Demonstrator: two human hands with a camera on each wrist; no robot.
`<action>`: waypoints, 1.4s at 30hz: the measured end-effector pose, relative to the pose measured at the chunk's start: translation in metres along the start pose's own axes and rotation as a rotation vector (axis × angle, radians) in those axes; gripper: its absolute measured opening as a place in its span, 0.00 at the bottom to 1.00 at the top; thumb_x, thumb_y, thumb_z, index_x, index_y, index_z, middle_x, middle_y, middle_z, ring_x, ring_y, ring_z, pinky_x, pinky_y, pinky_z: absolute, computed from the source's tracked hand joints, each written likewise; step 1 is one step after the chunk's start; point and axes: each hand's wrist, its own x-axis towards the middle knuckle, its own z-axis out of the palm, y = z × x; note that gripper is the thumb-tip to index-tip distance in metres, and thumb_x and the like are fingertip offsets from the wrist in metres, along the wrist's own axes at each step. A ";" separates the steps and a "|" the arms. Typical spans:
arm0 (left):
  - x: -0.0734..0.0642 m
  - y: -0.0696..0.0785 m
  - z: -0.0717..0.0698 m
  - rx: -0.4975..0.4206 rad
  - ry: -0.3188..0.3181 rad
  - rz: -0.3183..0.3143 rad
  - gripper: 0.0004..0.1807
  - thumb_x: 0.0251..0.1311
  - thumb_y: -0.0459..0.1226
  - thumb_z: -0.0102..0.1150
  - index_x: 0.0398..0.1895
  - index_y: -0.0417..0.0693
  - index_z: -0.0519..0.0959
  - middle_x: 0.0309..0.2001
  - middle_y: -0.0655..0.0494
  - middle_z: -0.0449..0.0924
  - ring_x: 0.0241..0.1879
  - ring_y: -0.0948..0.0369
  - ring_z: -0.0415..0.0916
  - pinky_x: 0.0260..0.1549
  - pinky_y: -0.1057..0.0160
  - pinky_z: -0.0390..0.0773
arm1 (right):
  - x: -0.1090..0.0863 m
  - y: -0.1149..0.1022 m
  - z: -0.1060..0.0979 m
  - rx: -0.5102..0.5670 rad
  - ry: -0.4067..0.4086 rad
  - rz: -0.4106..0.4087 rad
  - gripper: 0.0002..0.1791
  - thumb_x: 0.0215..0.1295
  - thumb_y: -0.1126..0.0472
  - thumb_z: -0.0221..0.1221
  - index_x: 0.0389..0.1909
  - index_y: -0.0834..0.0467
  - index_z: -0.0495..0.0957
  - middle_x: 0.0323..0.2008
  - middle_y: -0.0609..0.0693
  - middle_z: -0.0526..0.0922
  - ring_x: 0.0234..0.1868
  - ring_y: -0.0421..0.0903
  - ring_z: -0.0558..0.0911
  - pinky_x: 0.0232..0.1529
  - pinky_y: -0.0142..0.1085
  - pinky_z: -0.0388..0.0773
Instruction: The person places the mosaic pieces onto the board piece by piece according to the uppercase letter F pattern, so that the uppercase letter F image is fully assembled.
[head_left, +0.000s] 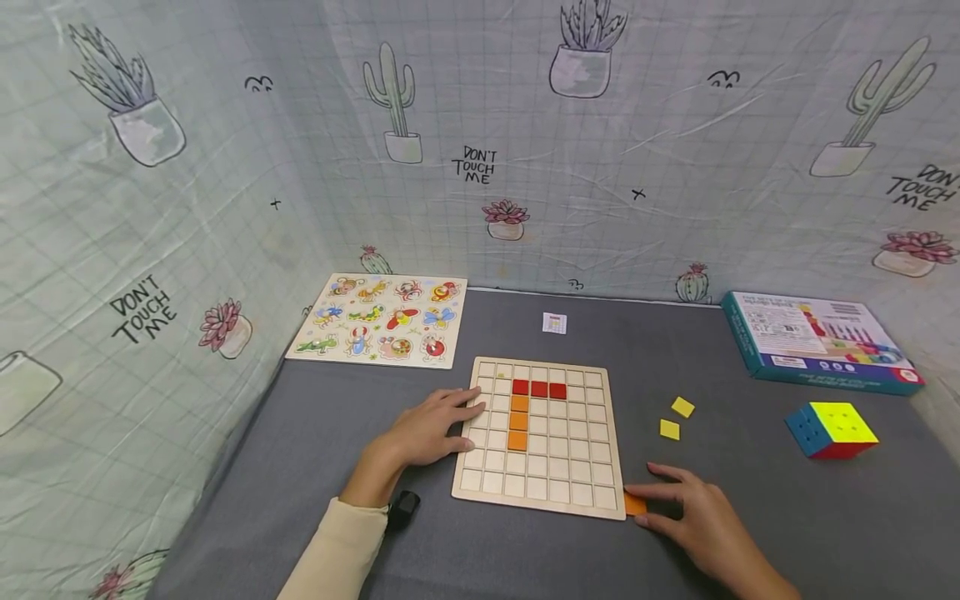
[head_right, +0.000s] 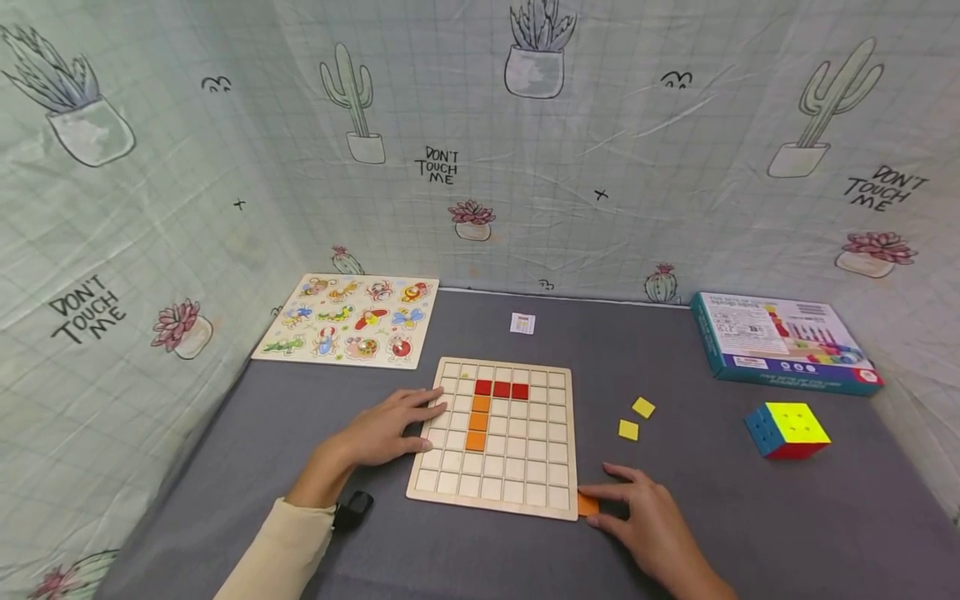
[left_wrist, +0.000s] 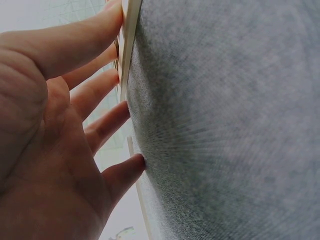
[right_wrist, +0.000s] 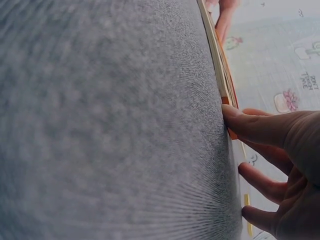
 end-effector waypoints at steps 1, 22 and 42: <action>0.000 0.000 0.000 0.000 0.000 -0.002 0.34 0.67 0.45 0.65 0.76 0.58 0.68 0.82 0.61 0.56 0.80 0.50 0.53 0.66 0.30 0.66 | 0.000 0.000 0.000 -0.001 0.001 -0.001 0.21 0.49 0.54 0.77 0.47 0.39 0.90 0.62 0.60 0.82 0.62 0.65 0.80 0.57 0.63 0.76; -0.001 0.001 -0.001 -0.011 -0.002 -0.003 0.34 0.67 0.45 0.65 0.76 0.58 0.68 0.82 0.60 0.56 0.80 0.49 0.53 0.66 0.28 0.64 | 0.001 -0.014 -0.014 0.048 0.266 -0.176 0.13 0.52 0.58 0.76 0.40 0.45 0.91 0.45 0.40 0.91 0.49 0.47 0.89 0.46 0.41 0.86; 0.000 0.001 0.000 -0.017 0.005 -0.005 0.34 0.67 0.45 0.65 0.76 0.57 0.68 0.81 0.60 0.57 0.80 0.49 0.53 0.66 0.29 0.64 | 0.040 -0.070 0.018 0.296 0.197 -0.336 0.11 0.51 0.64 0.77 0.37 0.52 0.92 0.42 0.45 0.91 0.44 0.44 0.89 0.41 0.28 0.85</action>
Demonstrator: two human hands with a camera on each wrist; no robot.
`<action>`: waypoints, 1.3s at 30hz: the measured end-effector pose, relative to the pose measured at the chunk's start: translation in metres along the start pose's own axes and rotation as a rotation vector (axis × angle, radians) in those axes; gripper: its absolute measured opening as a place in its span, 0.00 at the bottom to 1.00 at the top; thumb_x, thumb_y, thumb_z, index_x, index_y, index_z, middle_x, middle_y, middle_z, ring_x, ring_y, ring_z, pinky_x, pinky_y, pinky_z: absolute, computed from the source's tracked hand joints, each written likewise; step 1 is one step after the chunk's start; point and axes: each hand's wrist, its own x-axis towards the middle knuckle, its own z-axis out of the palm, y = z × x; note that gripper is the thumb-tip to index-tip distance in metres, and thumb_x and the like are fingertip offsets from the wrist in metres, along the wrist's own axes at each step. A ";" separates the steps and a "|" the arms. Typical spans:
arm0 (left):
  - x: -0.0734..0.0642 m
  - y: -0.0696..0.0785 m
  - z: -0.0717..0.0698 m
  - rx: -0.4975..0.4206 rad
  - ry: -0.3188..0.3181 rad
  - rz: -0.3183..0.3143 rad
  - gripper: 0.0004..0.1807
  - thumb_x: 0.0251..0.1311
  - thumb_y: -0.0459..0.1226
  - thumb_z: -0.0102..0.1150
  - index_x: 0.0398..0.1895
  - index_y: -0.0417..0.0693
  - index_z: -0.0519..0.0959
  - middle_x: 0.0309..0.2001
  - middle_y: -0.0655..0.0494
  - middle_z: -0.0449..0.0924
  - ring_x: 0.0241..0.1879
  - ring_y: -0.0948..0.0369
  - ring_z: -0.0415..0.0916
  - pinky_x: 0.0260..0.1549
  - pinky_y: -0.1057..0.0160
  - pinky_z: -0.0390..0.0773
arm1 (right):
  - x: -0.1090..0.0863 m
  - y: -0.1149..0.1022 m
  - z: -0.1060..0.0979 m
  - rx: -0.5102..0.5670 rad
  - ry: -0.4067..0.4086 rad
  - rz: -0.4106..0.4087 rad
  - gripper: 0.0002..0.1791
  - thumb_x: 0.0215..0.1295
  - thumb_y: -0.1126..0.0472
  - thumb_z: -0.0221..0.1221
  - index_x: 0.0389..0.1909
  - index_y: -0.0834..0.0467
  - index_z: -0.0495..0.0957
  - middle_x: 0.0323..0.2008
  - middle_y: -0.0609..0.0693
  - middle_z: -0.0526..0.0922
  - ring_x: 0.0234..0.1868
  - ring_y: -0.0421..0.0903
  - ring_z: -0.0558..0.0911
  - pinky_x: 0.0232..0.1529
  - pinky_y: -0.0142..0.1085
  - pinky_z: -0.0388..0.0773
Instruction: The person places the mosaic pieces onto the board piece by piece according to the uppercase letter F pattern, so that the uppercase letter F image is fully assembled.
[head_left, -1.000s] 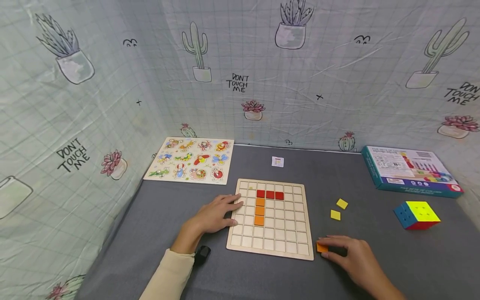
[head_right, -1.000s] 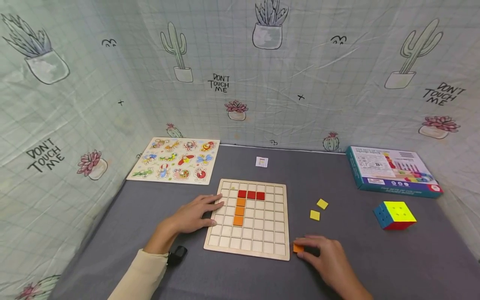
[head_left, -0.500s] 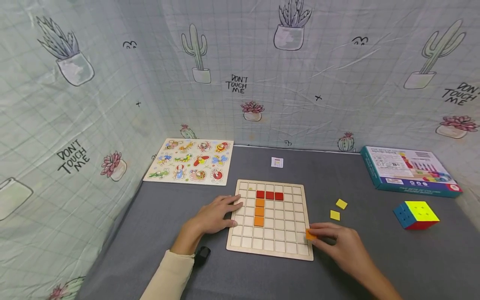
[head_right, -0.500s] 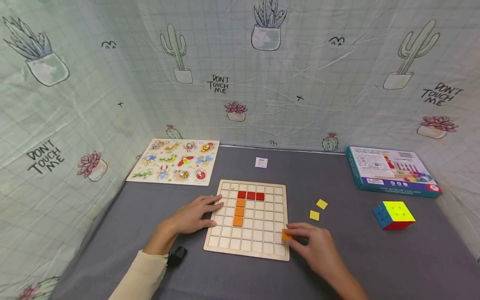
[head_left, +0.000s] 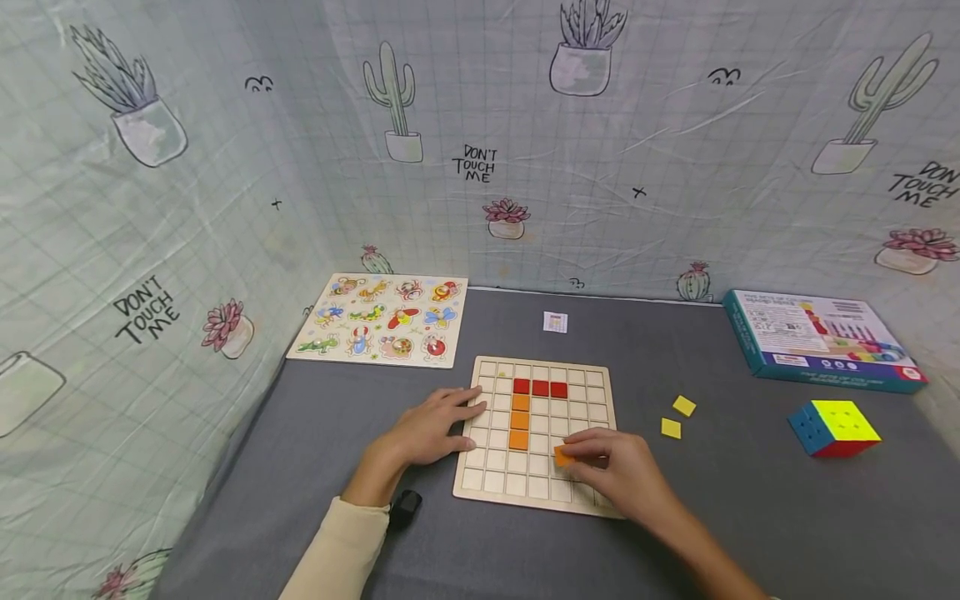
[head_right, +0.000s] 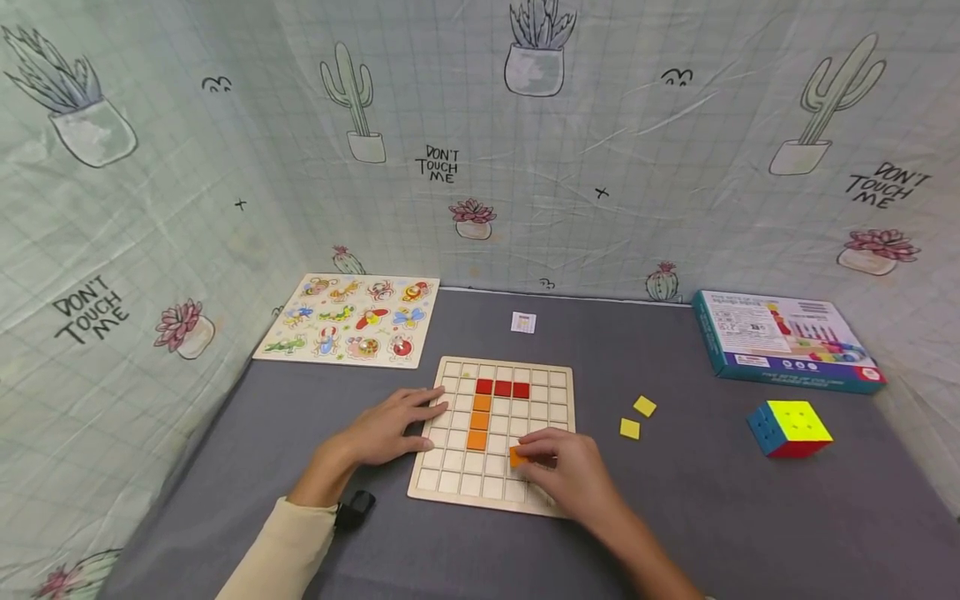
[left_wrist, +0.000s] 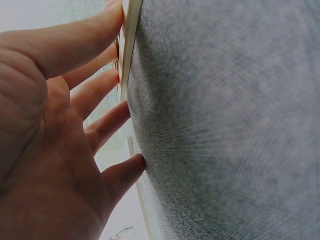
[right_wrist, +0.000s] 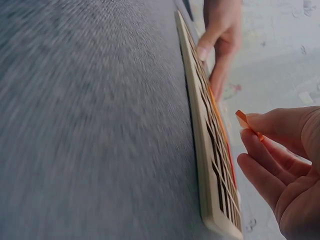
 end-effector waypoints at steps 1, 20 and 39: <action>0.000 0.000 0.000 0.002 0.001 0.000 0.34 0.67 0.45 0.65 0.75 0.57 0.69 0.81 0.60 0.57 0.80 0.49 0.53 0.66 0.29 0.64 | 0.002 -0.001 0.003 0.010 -0.005 -0.017 0.11 0.51 0.64 0.77 0.37 0.53 0.92 0.41 0.46 0.91 0.43 0.44 0.90 0.41 0.28 0.85; 0.001 0.000 -0.002 0.016 0.006 0.020 0.34 0.67 0.46 0.65 0.76 0.57 0.69 0.81 0.59 0.57 0.80 0.50 0.53 0.66 0.30 0.66 | 0.022 -0.017 0.043 -0.018 -0.057 -0.167 0.09 0.49 0.65 0.77 0.33 0.58 0.92 0.37 0.47 0.92 0.42 0.45 0.89 0.38 0.28 0.84; 0.000 -0.003 0.001 0.014 0.007 0.031 0.34 0.67 0.45 0.65 0.75 0.56 0.69 0.81 0.58 0.57 0.79 0.50 0.54 0.64 0.31 0.67 | 0.023 -0.022 0.055 -0.061 -0.043 -0.161 0.08 0.50 0.66 0.77 0.33 0.57 0.92 0.39 0.48 0.92 0.39 0.42 0.90 0.35 0.25 0.82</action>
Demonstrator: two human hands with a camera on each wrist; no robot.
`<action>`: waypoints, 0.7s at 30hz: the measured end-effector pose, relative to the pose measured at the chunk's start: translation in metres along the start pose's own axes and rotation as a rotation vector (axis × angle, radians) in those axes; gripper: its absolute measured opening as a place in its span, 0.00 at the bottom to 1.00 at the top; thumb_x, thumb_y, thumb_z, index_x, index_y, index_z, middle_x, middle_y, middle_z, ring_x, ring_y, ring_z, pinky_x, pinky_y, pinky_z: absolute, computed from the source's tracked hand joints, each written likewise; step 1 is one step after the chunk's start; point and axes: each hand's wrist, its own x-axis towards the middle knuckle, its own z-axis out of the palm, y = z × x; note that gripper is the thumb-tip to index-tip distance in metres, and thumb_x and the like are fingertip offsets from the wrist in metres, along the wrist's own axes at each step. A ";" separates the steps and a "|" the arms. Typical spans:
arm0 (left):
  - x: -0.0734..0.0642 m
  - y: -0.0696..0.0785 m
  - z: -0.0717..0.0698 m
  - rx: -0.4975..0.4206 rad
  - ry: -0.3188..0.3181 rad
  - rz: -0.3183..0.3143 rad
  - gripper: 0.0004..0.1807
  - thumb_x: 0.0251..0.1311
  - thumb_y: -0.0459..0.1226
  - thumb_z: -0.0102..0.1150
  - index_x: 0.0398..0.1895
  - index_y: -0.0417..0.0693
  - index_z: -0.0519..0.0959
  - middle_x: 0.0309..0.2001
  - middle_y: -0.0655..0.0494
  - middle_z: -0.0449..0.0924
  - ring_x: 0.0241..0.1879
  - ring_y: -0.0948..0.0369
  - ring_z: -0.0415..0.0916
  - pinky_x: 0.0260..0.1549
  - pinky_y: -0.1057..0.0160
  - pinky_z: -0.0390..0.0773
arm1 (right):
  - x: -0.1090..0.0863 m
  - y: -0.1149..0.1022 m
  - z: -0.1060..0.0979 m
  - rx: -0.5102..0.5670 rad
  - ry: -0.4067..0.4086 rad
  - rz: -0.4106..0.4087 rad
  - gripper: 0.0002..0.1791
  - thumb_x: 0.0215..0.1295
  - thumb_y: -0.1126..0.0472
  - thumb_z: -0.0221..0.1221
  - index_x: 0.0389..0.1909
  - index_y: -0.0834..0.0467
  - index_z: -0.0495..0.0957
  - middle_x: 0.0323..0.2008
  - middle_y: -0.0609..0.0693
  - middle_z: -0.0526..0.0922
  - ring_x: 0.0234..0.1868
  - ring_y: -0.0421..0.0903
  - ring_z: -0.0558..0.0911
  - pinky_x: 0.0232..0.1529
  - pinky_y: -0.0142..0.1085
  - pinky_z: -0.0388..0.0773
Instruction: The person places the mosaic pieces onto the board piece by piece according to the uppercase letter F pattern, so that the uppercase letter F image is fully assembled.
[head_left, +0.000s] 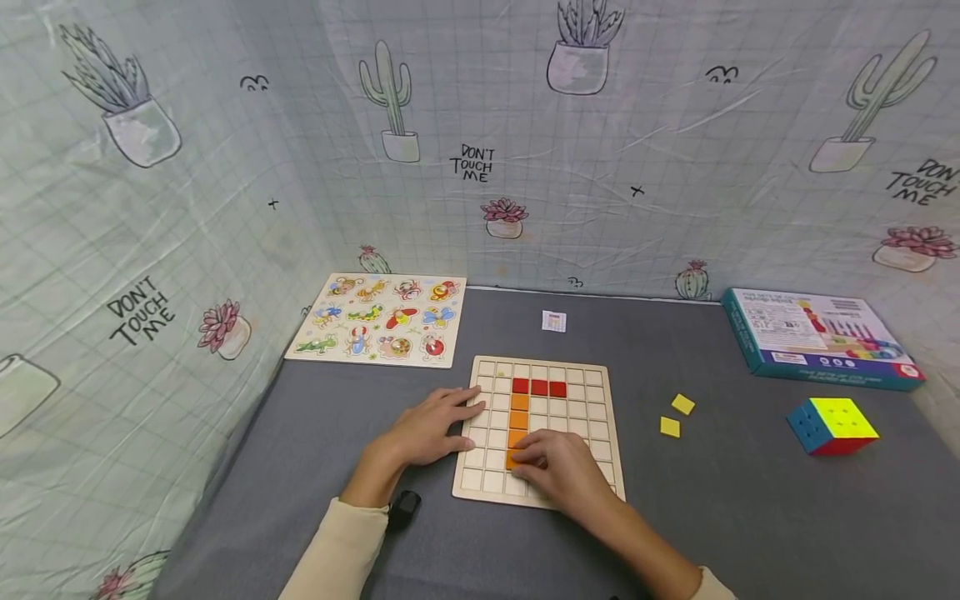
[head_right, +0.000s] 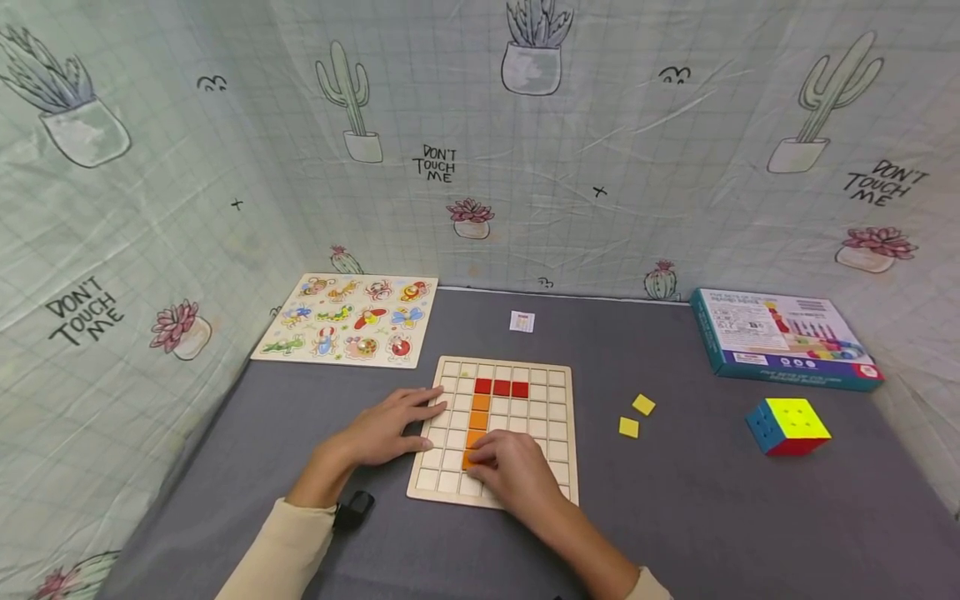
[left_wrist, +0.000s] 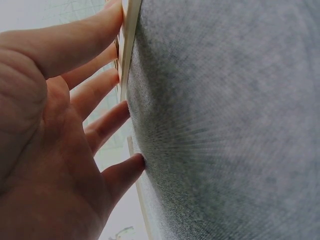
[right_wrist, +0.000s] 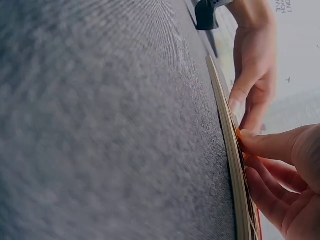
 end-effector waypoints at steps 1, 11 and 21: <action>0.000 0.000 0.000 0.002 0.000 0.001 0.34 0.67 0.45 0.65 0.75 0.56 0.69 0.81 0.58 0.57 0.79 0.50 0.55 0.64 0.31 0.68 | 0.000 0.000 0.000 -0.005 0.006 -0.002 0.08 0.50 0.66 0.77 0.33 0.57 0.92 0.39 0.48 0.92 0.39 0.42 0.90 0.35 0.26 0.82; 0.000 0.001 -0.001 0.013 0.001 0.000 0.34 0.67 0.46 0.65 0.75 0.57 0.69 0.81 0.58 0.57 0.79 0.50 0.55 0.64 0.32 0.69 | -0.001 0.003 0.002 -0.032 0.030 -0.013 0.05 0.49 0.66 0.77 0.28 0.56 0.92 0.38 0.46 0.92 0.43 0.43 0.90 0.40 0.30 0.84; 0.001 0.001 0.000 0.014 0.001 -0.002 0.34 0.67 0.46 0.65 0.75 0.57 0.69 0.81 0.59 0.57 0.79 0.50 0.55 0.64 0.32 0.69 | -0.001 0.002 0.000 -0.043 0.019 -0.011 0.05 0.50 0.66 0.76 0.29 0.56 0.92 0.38 0.45 0.92 0.45 0.43 0.90 0.43 0.33 0.85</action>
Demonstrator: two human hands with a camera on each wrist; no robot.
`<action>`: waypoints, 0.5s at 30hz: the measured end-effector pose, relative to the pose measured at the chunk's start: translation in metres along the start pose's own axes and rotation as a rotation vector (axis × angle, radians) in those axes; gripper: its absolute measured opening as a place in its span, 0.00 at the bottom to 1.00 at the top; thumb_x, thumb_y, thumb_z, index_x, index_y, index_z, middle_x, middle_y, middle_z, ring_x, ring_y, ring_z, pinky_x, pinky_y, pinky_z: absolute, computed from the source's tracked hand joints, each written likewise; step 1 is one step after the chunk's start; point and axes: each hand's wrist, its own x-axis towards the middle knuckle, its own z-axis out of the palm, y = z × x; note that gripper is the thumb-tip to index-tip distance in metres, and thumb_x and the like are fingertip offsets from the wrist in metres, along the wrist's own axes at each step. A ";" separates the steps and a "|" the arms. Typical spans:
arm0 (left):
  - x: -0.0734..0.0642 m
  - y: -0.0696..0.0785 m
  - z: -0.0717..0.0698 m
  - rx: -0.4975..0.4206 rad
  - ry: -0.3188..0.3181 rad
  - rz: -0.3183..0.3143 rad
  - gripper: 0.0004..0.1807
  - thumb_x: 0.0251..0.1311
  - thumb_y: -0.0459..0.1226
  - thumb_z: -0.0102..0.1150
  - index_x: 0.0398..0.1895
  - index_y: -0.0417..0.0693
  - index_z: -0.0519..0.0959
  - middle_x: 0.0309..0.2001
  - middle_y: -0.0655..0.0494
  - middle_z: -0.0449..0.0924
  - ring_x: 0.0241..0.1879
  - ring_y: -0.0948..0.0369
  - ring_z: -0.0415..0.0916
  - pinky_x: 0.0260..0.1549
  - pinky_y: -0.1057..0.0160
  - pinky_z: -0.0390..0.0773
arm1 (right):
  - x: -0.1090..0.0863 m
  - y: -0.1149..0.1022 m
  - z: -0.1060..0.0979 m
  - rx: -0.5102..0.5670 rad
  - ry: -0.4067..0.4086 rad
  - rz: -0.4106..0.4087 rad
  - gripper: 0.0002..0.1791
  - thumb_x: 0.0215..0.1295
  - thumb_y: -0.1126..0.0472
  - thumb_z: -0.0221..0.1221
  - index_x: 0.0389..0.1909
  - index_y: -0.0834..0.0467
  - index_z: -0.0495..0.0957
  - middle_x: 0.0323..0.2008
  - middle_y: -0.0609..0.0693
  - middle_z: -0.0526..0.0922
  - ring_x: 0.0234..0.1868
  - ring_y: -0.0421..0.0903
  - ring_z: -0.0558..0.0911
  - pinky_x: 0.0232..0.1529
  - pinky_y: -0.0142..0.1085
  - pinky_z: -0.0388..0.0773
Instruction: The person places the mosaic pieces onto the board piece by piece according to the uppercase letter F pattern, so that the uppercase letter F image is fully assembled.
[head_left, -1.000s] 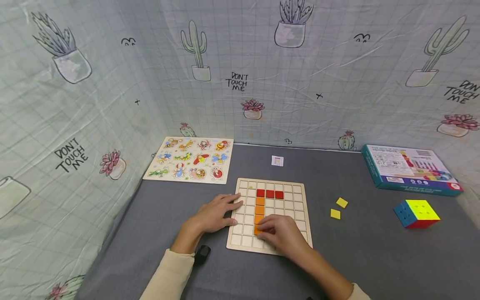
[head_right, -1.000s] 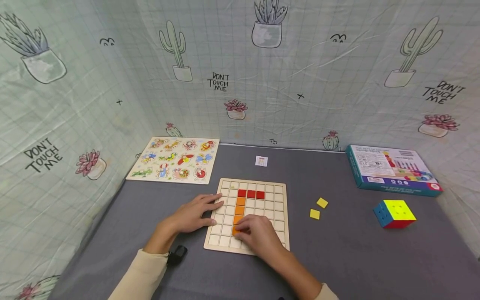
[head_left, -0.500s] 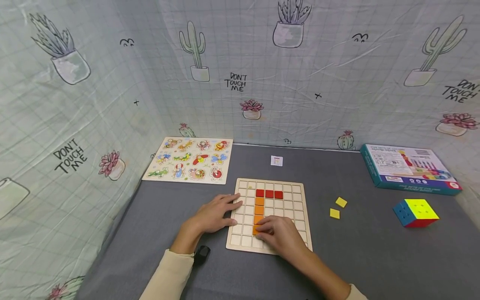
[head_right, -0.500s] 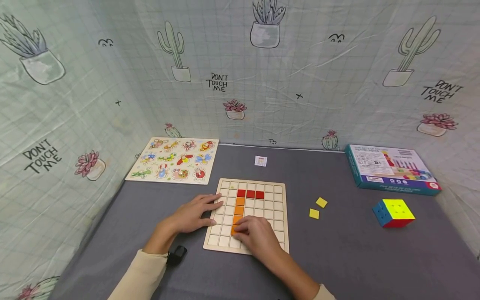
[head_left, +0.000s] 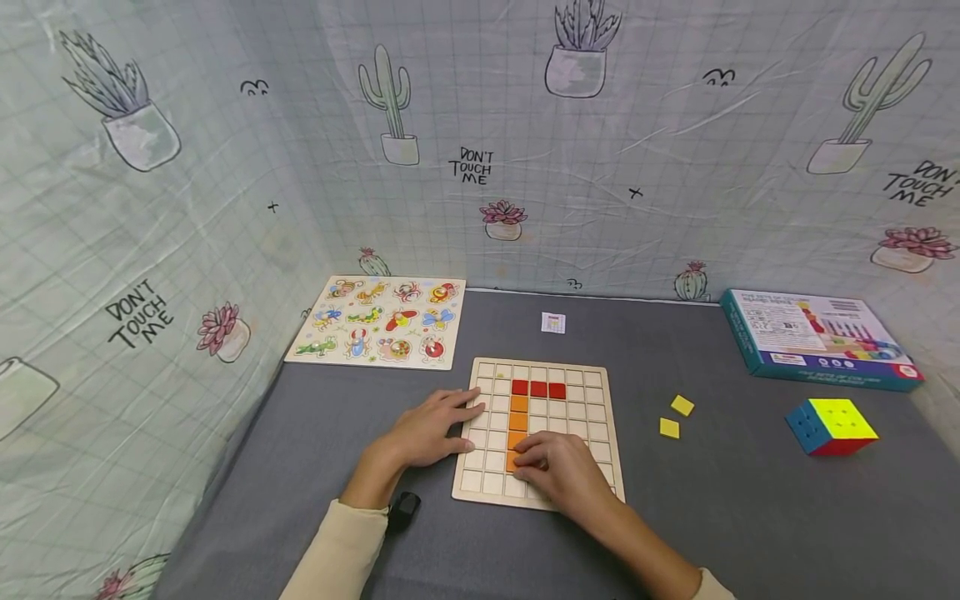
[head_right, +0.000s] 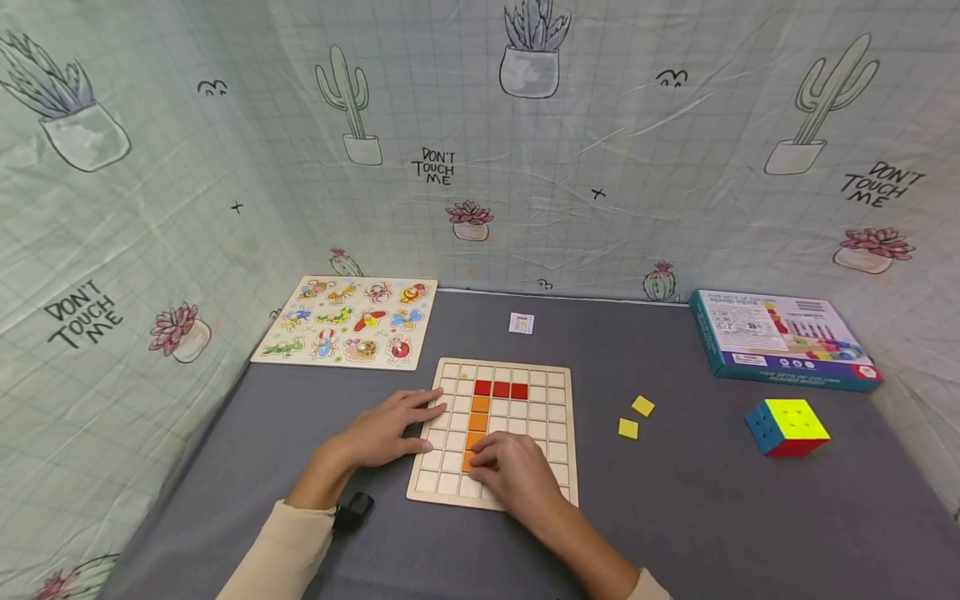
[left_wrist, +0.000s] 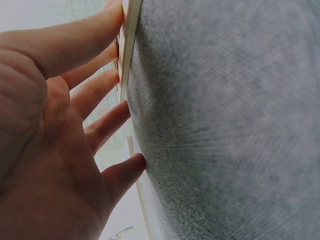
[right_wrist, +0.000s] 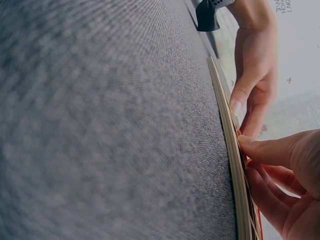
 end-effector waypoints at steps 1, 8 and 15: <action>0.000 0.000 0.000 -0.001 -0.001 -0.001 0.34 0.67 0.46 0.65 0.75 0.57 0.69 0.81 0.59 0.57 0.79 0.50 0.55 0.64 0.32 0.69 | 0.000 0.000 0.000 -0.003 -0.001 0.000 0.05 0.50 0.66 0.76 0.29 0.56 0.92 0.38 0.45 0.92 0.45 0.43 0.90 0.43 0.34 0.85; -0.001 0.000 0.000 -0.002 -0.005 -0.009 0.34 0.66 0.46 0.65 0.75 0.57 0.69 0.81 0.59 0.57 0.79 0.50 0.55 0.64 0.32 0.69 | 0.001 0.000 -0.002 0.003 -0.038 0.007 0.05 0.51 0.65 0.76 0.29 0.56 0.92 0.39 0.46 0.92 0.45 0.44 0.89 0.42 0.32 0.84; -0.001 0.000 -0.001 -0.006 -0.004 -0.014 0.34 0.67 0.46 0.65 0.76 0.58 0.69 0.81 0.60 0.57 0.80 0.51 0.54 0.65 0.32 0.68 | 0.001 0.004 -0.017 0.122 -0.111 0.036 0.10 0.54 0.65 0.75 0.39 0.58 0.91 0.44 0.49 0.91 0.40 0.43 0.89 0.37 0.26 0.83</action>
